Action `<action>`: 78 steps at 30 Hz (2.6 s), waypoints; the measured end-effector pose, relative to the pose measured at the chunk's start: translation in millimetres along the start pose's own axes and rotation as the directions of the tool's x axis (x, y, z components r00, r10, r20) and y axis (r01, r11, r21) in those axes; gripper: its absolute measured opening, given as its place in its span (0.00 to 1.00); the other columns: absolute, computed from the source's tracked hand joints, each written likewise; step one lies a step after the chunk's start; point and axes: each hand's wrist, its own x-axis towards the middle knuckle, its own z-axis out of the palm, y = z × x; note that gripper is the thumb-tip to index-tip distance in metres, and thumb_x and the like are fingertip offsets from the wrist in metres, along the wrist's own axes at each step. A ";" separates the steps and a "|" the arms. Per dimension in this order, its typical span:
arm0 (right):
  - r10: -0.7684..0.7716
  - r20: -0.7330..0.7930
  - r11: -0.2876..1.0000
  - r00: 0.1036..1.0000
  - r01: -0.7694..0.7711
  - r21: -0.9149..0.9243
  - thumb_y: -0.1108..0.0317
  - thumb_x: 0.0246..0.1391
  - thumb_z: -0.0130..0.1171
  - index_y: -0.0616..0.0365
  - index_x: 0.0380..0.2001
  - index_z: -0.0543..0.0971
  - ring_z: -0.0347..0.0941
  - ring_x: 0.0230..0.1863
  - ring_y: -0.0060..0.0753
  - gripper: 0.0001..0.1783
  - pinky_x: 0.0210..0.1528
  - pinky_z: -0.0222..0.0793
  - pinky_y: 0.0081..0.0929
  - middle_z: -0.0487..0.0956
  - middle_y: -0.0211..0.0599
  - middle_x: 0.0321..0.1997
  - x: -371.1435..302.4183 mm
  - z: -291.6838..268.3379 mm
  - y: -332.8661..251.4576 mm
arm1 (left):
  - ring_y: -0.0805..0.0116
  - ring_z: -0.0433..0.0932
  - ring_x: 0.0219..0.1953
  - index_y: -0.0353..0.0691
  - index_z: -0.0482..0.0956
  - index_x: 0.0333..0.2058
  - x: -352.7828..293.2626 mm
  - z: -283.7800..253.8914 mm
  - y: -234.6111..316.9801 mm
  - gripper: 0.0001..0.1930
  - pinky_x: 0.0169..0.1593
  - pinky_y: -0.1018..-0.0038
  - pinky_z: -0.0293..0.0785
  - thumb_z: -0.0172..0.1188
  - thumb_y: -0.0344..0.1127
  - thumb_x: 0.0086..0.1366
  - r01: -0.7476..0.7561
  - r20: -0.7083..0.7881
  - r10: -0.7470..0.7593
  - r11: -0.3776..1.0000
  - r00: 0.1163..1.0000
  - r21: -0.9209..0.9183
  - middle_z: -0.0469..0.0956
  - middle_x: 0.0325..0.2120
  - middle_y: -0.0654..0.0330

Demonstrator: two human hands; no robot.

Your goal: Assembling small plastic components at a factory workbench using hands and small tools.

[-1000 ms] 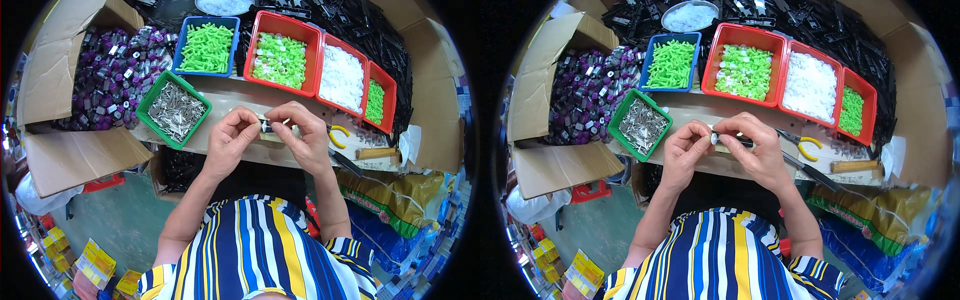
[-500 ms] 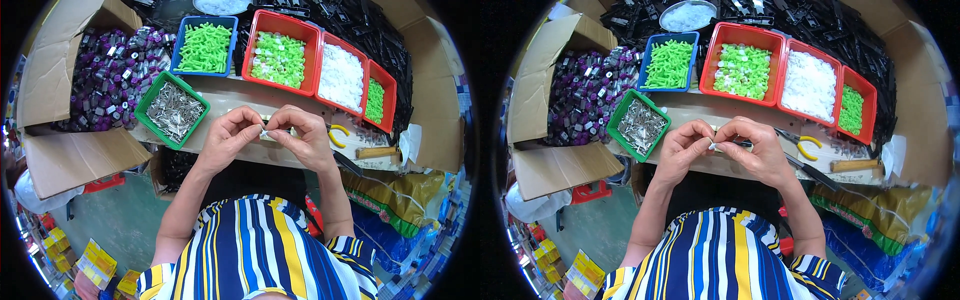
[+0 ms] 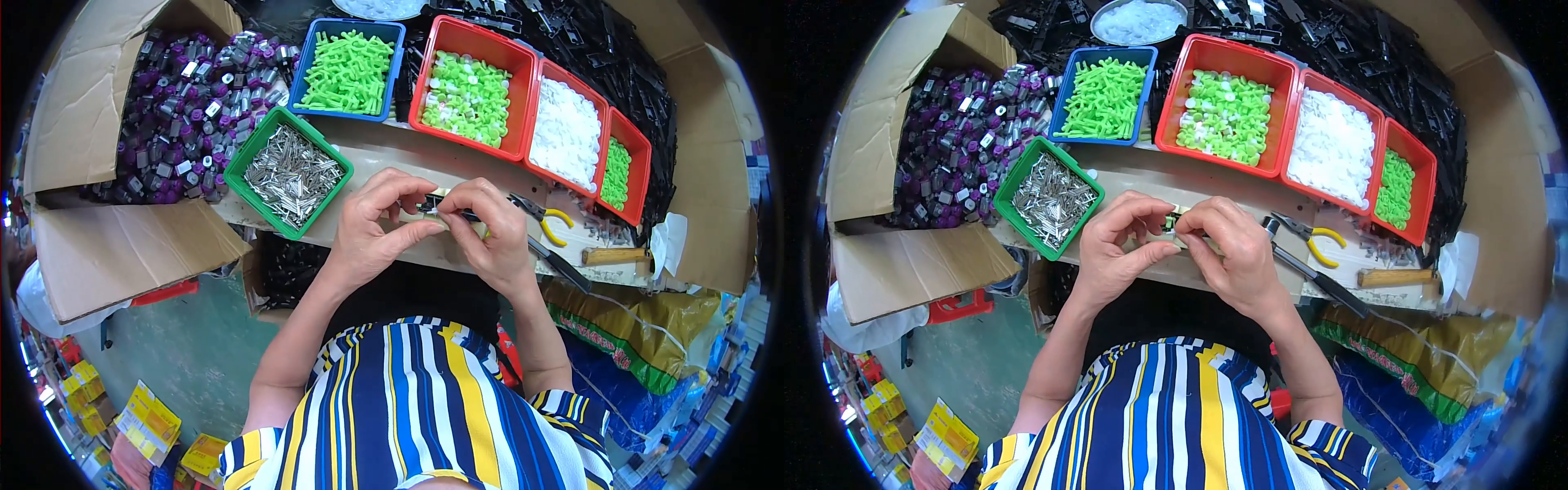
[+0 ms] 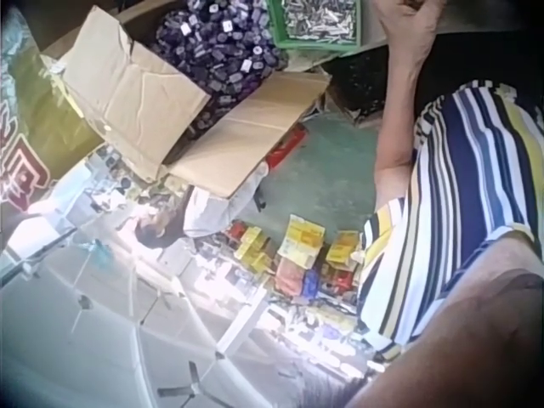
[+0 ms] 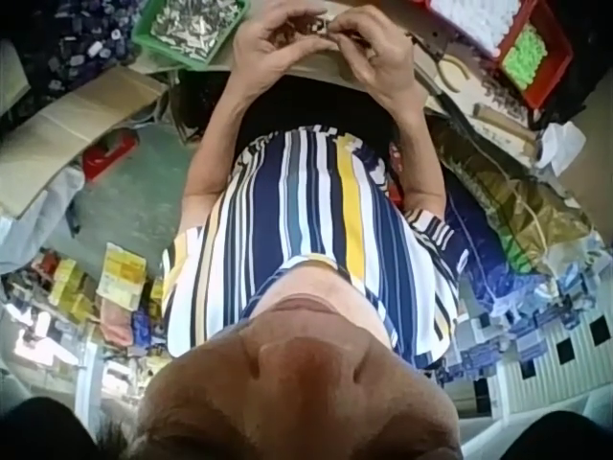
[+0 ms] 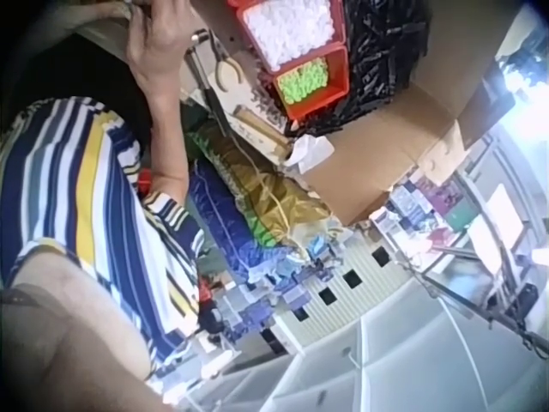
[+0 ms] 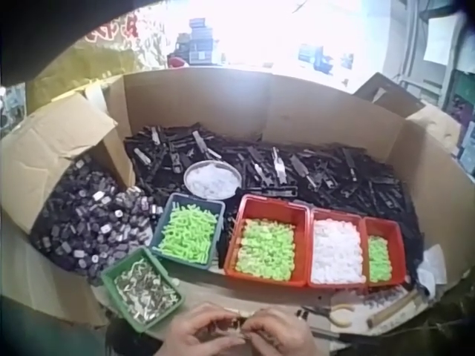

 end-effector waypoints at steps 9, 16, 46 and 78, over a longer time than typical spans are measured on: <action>-0.090 -0.056 0.973 0.994 0.076 -0.220 0.80 0.44 0.67 0.61 0.32 0.79 0.76 0.43 0.40 0.09 0.45 0.69 0.34 0.80 0.39 0.42 -9.6 13.2 19.1 | 0.55 0.76 0.36 0.37 0.82 0.36 -13.2 3.6 -19.5 0.15 0.39 0.64 0.74 0.73 0.27 0.48 -0.327 -0.045 0.473 0.673 0.880 0.663 0.76 0.32 0.57; -0.111 -0.059 0.964 0.992 0.093 -0.249 0.78 0.43 0.68 0.58 0.31 0.80 0.77 0.43 0.37 0.10 0.43 0.66 0.31 0.82 0.34 0.41 -11.0 19.7 25.5 | 0.55 0.76 0.39 0.38 0.83 0.35 -18.8 11.4 -25.5 0.15 0.40 0.64 0.74 0.73 0.24 0.46 -0.364 -0.012 0.536 0.590 0.844 0.721 0.77 0.33 0.58; -0.027 -0.039 0.979 0.999 0.018 -0.201 0.79 0.44 0.69 0.63 0.36 0.80 0.74 0.43 0.43 0.13 0.45 0.72 0.34 0.79 0.40 0.41 -3.4 17.2 22.6 | 0.59 0.75 0.50 0.43 0.83 0.45 -26.5 4.3 -31.8 0.17 0.50 0.63 0.66 0.60 0.32 0.55 -0.437 0.309 0.480 0.181 0.821 0.881 0.77 0.41 0.60; 0.156 -0.515 0.759 0.843 -0.436 -0.483 0.74 0.56 0.62 0.67 0.37 0.82 0.80 0.35 0.34 0.07 0.40 0.73 0.28 0.82 0.42 0.36 -55.7 -183.4 76.6 | 0.51 0.74 0.47 0.36 0.83 0.40 -16.7 -57.8 14.3 0.14 0.49 0.59 0.71 0.67 0.21 0.52 -0.227 0.044 0.458 0.353 0.888 0.908 0.78 0.36 0.55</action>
